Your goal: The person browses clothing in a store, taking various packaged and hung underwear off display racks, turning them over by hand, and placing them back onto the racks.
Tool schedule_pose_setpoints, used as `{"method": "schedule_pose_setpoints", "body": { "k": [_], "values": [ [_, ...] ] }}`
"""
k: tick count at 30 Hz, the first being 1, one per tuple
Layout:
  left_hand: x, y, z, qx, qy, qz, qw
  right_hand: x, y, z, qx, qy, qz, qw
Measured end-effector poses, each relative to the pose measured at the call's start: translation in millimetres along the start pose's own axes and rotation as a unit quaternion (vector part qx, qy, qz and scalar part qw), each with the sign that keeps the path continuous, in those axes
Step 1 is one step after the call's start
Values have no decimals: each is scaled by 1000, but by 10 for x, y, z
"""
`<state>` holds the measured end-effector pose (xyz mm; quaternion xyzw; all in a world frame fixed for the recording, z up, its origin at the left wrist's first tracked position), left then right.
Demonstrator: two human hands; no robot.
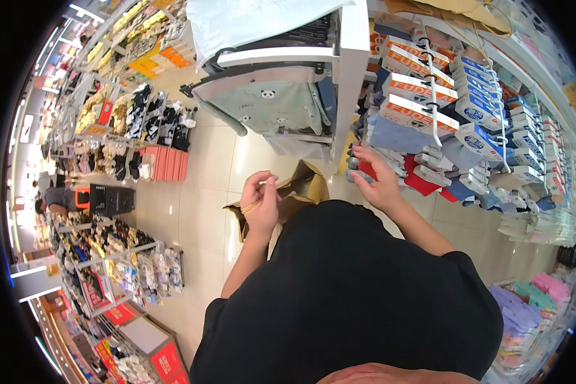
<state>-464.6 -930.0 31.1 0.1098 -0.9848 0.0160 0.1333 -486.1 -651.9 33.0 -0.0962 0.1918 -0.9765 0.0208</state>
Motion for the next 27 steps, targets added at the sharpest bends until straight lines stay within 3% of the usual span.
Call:
{"method": "schedule_pose_setpoints", "body": {
  "k": [5, 11, 18, 21, 22, 25, 27],
  "values": [
    [524, -490, -61, -16, 63, -1, 998, 355, 325, 738, -69, -71, -11, 995],
    [885, -809, 11, -22, 120, 94, 988, 868, 824, 878, -11, 52, -101, 993],
    [979, -1046, -11, -24, 176, 217, 960, 1187, 910, 687, 174, 48, -291, 939],
    [1038, -1064, -135, -18, 254, 242, 936, 1242, 840, 641, 272, 54, -268, 923],
    [1043, -1048, -172, -21, 267, 250, 931, 1204, 828, 600, 257, 107, -271, 921],
    [1047, -919, -334, -28, 301, 265, 916, 1029, 861, 957, 203, 73, -234, 948],
    [1012, -753, -502, -23, 314, 273, 909, 851, 894, 1053, 134, 107, -192, 966]
  ]
}}
Point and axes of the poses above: each hand's wrist, its own x-axis towards the middle knuckle, its own y-axis out of the palm, z = x × y, the point moved 7 cm from there along x, towards the middle knuckle, and after that the axes turned 10 degrees about y, right-handed, at the moved point
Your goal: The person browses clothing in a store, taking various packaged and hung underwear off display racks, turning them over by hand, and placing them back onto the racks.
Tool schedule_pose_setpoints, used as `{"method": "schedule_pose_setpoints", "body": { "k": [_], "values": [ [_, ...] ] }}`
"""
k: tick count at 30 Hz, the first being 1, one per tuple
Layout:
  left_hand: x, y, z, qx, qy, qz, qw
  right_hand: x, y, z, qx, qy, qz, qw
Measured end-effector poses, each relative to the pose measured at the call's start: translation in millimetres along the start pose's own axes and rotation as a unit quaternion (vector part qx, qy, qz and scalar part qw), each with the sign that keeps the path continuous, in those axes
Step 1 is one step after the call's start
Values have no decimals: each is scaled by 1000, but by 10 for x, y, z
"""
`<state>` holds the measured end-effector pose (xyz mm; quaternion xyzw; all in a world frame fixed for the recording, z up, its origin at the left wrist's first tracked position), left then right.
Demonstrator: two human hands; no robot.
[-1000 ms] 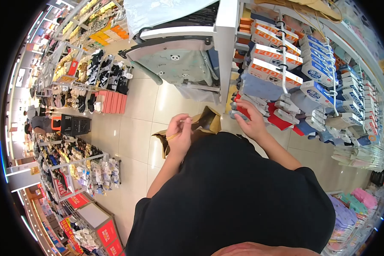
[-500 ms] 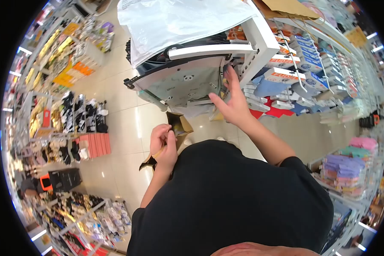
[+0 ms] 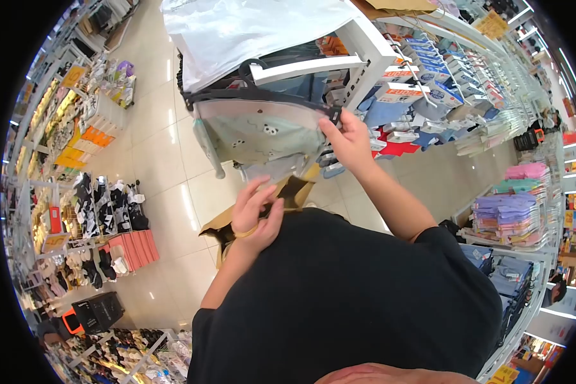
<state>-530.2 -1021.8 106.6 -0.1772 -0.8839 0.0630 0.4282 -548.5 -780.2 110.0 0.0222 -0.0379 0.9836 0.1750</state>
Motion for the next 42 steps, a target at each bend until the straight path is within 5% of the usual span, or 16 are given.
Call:
{"method": "schedule_pose_setpoints", "body": {
  "k": [6, 9, 14, 19, 25, 28, 42],
  "values": [
    [406, 506, -112, -97, -42, 57, 993, -238, 11, 248, 55, 70, 137, 987],
    [698, 664, 31, -102, -87, -9, 991, -220, -94, 233, -7, 36, 113, 993],
    [972, 849, -131, -26, 17, 7, 999, -275, -258, 296, -36, 32, 66, 997],
    [1269, 921, -275, 105, 59, 22, 992, -317, -358, 546, -104, -171, -3, 980],
    [1459, 1047, -408, 161, 135, 62, 976, -319, -446, 585, -205, -257, -42, 943],
    [1469, 1025, -311, 123, 50, 80, 988, -274, -523, 552, -125, -191, -7, 973],
    [1511, 1056, -257, 49, 26, 68, 996, -195, -560, 479, -90, -155, -4, 984]
  ]
}}
Point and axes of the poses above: each hand's wrist, its own x-axis towards the middle knuckle, its own y-axis out of the palm, z = x × y, the point moved 7 cm from there along x, towards the middle knuckle, and after that the axes turned 10 degrees about y, right-handed, at the moved point
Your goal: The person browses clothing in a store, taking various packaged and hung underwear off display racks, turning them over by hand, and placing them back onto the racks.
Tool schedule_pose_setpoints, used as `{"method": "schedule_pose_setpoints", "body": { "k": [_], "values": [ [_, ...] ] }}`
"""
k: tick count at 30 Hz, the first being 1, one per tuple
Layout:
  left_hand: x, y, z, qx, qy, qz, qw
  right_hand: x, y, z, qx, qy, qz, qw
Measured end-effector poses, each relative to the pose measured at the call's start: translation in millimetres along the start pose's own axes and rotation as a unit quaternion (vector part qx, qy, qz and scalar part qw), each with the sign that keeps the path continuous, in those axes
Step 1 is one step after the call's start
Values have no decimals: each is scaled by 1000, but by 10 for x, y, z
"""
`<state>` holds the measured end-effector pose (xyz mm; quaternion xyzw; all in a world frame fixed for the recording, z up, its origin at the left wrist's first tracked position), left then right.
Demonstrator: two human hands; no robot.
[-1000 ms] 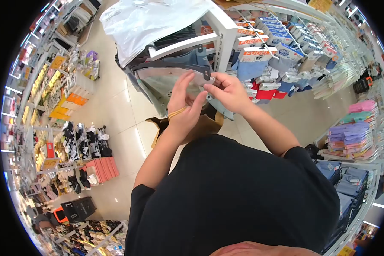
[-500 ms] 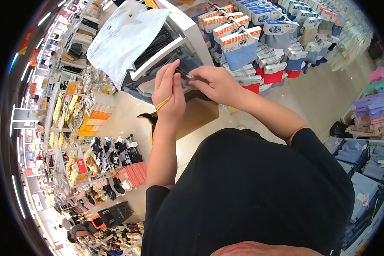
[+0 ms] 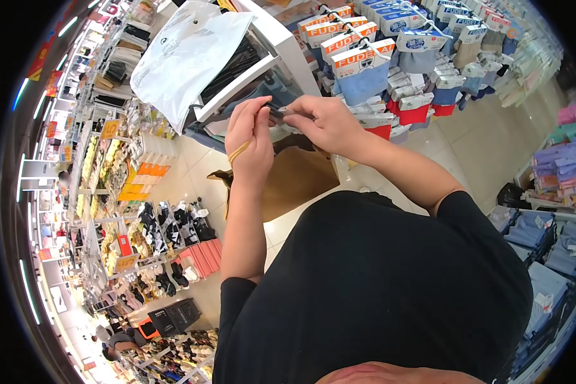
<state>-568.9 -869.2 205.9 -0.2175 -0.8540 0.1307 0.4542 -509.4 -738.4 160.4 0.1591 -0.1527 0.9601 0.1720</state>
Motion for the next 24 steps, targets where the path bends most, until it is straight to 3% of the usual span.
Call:
{"method": "schedule_pose_setpoints", "body": {
  "k": [8, 14, 20, 24],
  "values": [
    [-10, 30, 60, -10, -22, -5, 1000, -8, 25, -54, 69, 57, -18, 996],
    [-289, -103, 32, -58, 72, -125, 988, 85, -57, -51, -8, 31, -72, 997],
    [-1016, -618, 540, 121, -54, -190, 973, 35, -10, -217, -98, -8, -101, 990],
    [-1208, -982, 785, 163, -116, -226, 953, -49, 86, -186, -113, 37, -74, 990]
  ]
}}
Point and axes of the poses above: each hand's wrist, its own x-axis towards the middle knuckle, its own y-axis out of the palm, z = x × y, the point moved 7 cm from there along x, towards the middle knuckle, and after that the axes turned 10 degrees about y, right-handed, at the moved point
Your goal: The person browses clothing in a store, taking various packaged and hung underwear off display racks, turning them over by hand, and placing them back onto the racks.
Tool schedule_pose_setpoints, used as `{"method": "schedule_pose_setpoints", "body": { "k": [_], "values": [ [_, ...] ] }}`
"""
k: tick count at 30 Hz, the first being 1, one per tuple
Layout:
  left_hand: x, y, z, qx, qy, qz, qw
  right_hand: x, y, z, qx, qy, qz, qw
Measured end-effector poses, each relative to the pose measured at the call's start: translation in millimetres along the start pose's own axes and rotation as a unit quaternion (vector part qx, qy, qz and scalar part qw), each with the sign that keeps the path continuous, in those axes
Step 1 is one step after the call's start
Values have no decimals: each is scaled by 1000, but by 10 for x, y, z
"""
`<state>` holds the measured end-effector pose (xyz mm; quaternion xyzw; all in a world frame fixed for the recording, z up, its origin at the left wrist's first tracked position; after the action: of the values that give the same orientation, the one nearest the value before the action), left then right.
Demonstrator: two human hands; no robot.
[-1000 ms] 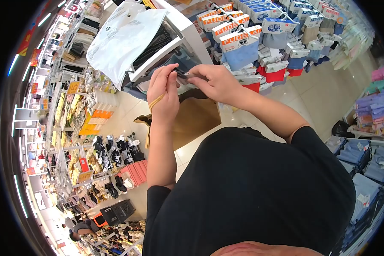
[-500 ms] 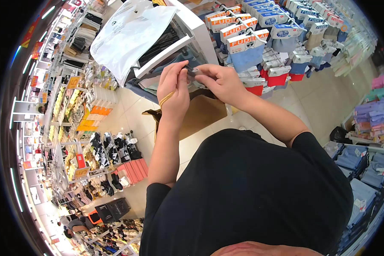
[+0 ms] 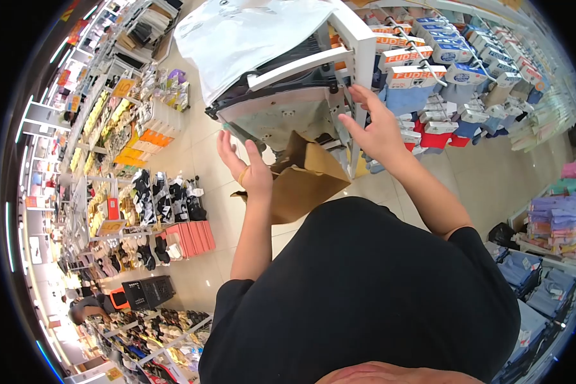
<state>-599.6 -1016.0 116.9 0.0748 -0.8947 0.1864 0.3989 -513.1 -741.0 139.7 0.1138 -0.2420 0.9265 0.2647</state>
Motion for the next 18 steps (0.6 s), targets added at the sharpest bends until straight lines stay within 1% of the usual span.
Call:
{"method": "schedule_pose_setpoints", "body": {
  "k": [2, 3, 6, 7, 9, 11, 14, 15, 18],
  "values": [
    [77, -96, 186, 9, -16, -23, 1000, 7, 46, 2, 6, -7, -4, 1000],
    [116, -102, 319, -40, -38, -10, 998, 3, 59, 10, 8, -10, -6, 1000],
    [202, -136, 495, -81, -31, 0, 996, -5, 137, 12, -21, 30, 33, 999],
    [221, -124, 554, -117, -37, 3, 992, -19, 149, 53, -26, 29, 35, 999],
    [226, -104, 672, -189, -89, -18, 978, -51, 162, 126, -38, 27, 38, 998],
    [194, -80, 811, -264, -132, -21, 955, -77, 195, 148, -54, 0, 30, 998],
    [146, -118, 870, -268, -156, -3, 951, -98, 246, 184, -66, -37, 15, 997],
    [118, -159, 871, -244, -166, -23, 955, -99, 254, 200, -69, -48, 10, 996],
    [31, -241, 796, -284, -201, -17, 938, -119, 345, 355, -73, -111, 42, 990]
  ]
}}
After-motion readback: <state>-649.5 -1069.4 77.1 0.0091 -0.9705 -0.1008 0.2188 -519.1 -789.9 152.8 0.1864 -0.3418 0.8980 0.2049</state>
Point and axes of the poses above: each hand's wrist, its own x-axis towards the middle knuckle, its own y-axis out of the palm, z = x × y, the point moved 7 cm from there along x, towards the middle knuckle, and after that the axes turned 10 degrees about y, right-handed, at the moved point
